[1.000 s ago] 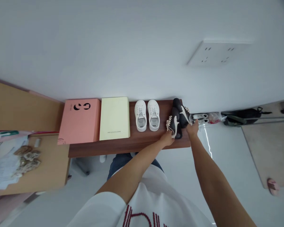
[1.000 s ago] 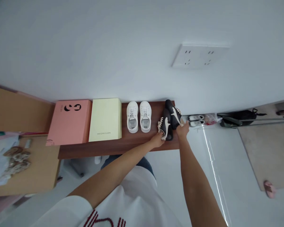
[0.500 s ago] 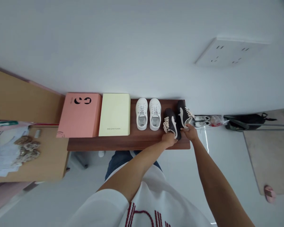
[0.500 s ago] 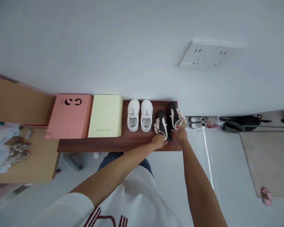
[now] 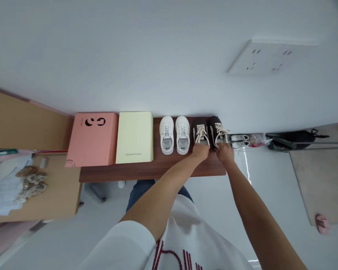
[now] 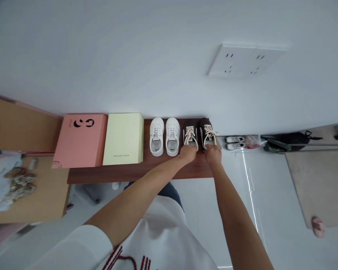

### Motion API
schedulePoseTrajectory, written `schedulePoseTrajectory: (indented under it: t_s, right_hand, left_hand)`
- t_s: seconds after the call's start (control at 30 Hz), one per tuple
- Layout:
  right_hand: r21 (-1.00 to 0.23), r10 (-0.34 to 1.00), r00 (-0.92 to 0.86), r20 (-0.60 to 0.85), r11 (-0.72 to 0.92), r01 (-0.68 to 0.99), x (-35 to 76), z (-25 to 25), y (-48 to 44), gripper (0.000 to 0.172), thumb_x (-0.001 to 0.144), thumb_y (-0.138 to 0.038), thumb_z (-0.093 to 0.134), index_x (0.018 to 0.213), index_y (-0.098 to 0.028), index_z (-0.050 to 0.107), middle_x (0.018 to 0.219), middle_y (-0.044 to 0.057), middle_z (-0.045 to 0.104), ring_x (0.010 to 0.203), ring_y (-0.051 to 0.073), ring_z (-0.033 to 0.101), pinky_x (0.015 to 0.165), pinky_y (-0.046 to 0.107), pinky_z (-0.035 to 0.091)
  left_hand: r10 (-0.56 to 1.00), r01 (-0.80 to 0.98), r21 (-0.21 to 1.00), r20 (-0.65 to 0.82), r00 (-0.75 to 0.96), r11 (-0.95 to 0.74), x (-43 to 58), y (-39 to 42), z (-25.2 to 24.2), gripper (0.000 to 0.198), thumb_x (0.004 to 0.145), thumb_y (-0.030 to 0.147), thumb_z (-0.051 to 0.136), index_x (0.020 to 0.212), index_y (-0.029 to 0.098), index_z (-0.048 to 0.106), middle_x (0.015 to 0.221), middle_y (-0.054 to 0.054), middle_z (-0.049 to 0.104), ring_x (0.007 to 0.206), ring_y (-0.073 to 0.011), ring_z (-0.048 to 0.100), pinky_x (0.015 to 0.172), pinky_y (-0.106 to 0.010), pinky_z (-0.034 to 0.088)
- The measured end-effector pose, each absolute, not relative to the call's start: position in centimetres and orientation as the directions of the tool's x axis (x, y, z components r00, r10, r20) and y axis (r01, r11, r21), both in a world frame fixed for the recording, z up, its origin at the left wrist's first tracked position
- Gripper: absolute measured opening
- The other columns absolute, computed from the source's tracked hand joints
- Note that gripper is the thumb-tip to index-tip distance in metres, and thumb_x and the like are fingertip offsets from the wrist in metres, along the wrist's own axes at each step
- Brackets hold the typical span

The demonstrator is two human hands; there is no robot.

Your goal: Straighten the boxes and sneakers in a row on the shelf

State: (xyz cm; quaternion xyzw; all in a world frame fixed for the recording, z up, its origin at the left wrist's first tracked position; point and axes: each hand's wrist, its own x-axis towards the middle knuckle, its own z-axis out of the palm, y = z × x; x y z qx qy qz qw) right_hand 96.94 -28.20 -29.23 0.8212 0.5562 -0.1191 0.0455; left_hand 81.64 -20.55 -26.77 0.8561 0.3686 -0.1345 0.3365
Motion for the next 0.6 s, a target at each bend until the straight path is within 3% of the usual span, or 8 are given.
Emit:
schedulePoseTrajectory:
  t_s: [0.6]
  right_hand:
    - [-0.002, 0.846, 0.406, -0.345, -0.433, 0.901, 95.9, -30.0, -26.6, 0.026, 0.093, -0.024, 0.061, 0.117, -0.019, 0.07, 0.105, 0.013, 0.073, 0.11, 0.028, 0.064, 0.084, 0.036, 0.048]
  left_hand:
    - [0.523, 0.748, 0.408, -0.54, 0.66, -0.523, 83.8, -18.5, -28.2, 0.028, 0.096, 0.009, 0.051, 0.113, 0.011, 0.073, 0.111, -0.018, 0.075, 0.114, -0.029, 0.069, 0.101, -0.041, 0.049]
